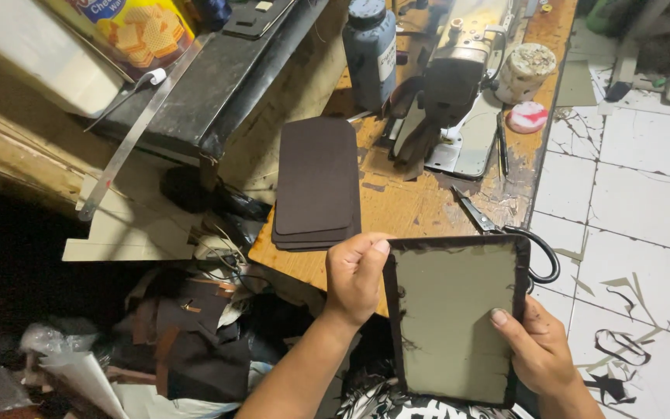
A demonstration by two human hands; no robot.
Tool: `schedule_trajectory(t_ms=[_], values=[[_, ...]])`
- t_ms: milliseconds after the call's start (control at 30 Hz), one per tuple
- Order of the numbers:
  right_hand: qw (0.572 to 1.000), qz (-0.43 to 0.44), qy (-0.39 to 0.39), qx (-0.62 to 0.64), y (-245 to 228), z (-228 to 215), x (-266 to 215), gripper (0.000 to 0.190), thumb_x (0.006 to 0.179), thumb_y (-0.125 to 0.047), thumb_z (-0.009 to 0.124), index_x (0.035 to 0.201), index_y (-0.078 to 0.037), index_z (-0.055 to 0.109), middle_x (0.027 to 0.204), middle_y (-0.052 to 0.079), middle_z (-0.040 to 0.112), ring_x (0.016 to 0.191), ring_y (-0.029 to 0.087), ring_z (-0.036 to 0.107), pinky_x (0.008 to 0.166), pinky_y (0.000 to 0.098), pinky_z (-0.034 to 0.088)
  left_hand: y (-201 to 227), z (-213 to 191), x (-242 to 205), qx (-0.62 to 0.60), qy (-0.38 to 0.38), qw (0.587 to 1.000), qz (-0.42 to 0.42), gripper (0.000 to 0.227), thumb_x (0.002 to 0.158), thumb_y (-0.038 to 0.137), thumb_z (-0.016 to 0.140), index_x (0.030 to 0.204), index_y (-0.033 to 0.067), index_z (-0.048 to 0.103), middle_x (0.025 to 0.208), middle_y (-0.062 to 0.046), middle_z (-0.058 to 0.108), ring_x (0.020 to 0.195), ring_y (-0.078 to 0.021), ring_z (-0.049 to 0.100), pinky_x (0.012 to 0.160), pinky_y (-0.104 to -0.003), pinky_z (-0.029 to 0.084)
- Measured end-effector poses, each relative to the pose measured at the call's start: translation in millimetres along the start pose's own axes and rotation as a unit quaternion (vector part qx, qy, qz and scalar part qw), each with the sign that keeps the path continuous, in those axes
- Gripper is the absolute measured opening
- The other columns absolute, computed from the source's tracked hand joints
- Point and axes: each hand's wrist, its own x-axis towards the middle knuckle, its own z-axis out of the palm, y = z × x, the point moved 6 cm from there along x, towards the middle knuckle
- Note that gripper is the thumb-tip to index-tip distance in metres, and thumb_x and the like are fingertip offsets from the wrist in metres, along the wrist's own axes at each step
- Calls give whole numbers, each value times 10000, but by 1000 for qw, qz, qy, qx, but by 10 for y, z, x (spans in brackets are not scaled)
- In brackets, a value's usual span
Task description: Inspecting and stacking rectangular leather pieces on a workshop table
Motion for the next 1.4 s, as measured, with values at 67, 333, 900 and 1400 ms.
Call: schedule_trajectory(t_ms=[67,333,900,1400], values=[[1000,9,2,-5,31,-14,-16,415,934,-49,579,1323,91,613,1286,187,698,1146,263,651,971,401,545,-6,-13,-13,1,3,1000,-15,296,948,178,530,857,13,757,663,38,562,623,-92,509,550,-280,413],[1000,7,-3,12,92,-27,-46,378,939,-52,589,1285,98,625,1252,196,709,1113,269,666,940,409,560,-51,-44,-21,0,-5,1000,-27,317,928,194,514,896,13,773,717,-4,672,663,-115,585,593,-293,466],[1000,24,8,9,89,9,-63,364,941,-46,583,1273,99,627,1216,199,717,1063,274,679,886,410,579,25,-56,-19,82,28,995,53,207,899,71,554,831,28,744,623,49,501,584,-80,454,532,-281,386],[997,62,38,15,179,-76,-27,338,932,-70,598,1225,96,633,1186,217,725,1035,294,682,857,419,564,14,43,-104,-89,-25,996,-16,387,961,240,465,1017,-31,735,900,-92,742,825,-184,690,715,-326,549]])
